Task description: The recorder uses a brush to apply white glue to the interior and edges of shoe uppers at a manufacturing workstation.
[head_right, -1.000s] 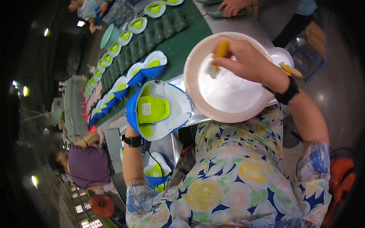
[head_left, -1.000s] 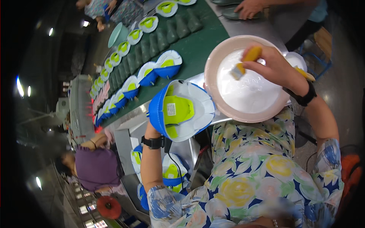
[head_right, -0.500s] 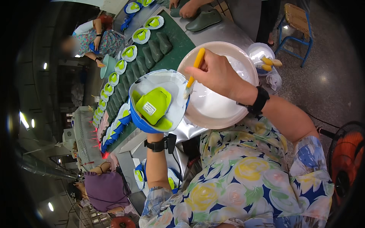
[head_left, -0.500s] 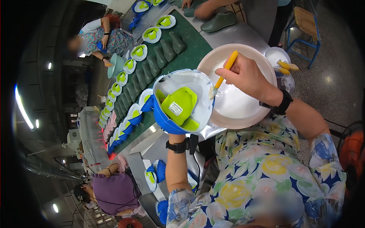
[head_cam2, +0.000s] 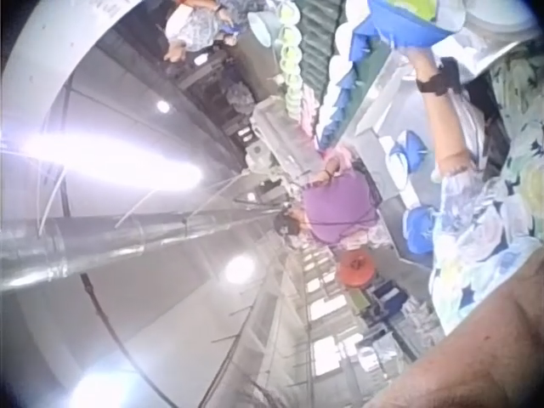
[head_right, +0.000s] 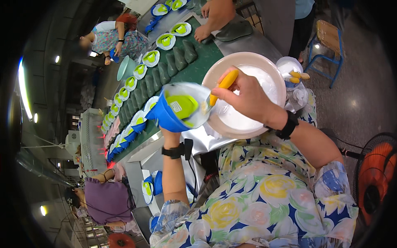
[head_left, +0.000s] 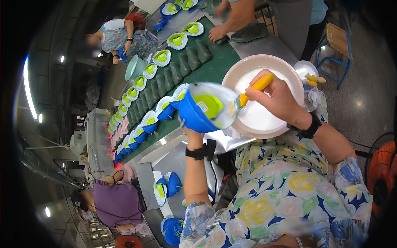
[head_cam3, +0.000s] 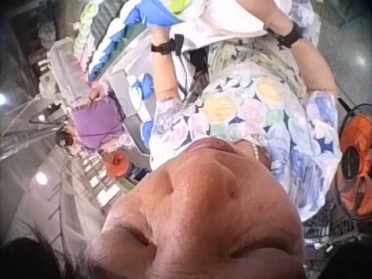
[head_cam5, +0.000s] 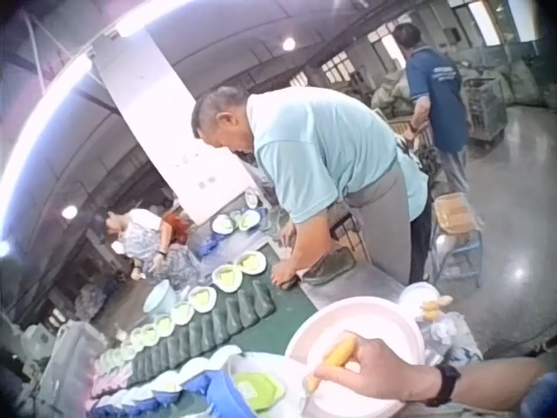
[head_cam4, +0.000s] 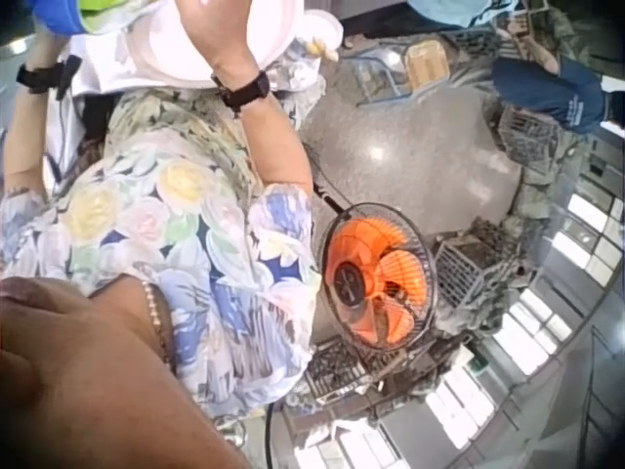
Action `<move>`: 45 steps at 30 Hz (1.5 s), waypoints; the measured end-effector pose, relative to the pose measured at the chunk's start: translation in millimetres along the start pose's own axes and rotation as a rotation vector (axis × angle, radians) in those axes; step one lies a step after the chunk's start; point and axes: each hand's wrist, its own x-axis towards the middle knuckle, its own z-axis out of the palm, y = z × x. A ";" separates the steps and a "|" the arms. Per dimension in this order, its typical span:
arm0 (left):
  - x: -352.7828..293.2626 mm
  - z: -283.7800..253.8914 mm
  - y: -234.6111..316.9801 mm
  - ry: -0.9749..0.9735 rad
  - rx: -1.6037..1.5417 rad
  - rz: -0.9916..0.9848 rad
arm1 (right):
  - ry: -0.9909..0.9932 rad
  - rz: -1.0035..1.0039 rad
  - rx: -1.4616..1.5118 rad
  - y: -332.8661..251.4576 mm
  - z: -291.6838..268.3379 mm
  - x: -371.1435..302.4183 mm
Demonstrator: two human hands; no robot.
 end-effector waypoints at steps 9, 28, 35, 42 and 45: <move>-24.9 1.0 -71.7 -0.344 -0.143 -0.158 | -0.379 -0.593 0.082 -35.1 22.0 2.3; -45.1 -11.8 -45.6 -0.064 -0.434 -0.163 | -0.355 0.127 -0.332 3.2 -24.4 16.4; -47.3 -13.6 -44.5 -0.103 -0.364 -0.051 | -0.304 -0.671 -0.319 -15.8 -2.1 14.8; -40.6 -29.7 -42.0 -0.109 -0.307 0.067 | -0.530 -0.433 -0.380 -14.6 -27.9 -4.5; -36.9 -29.8 -46.1 -0.142 -0.297 0.118 | -0.346 -0.351 -0.271 -16.7 -24.1 1.5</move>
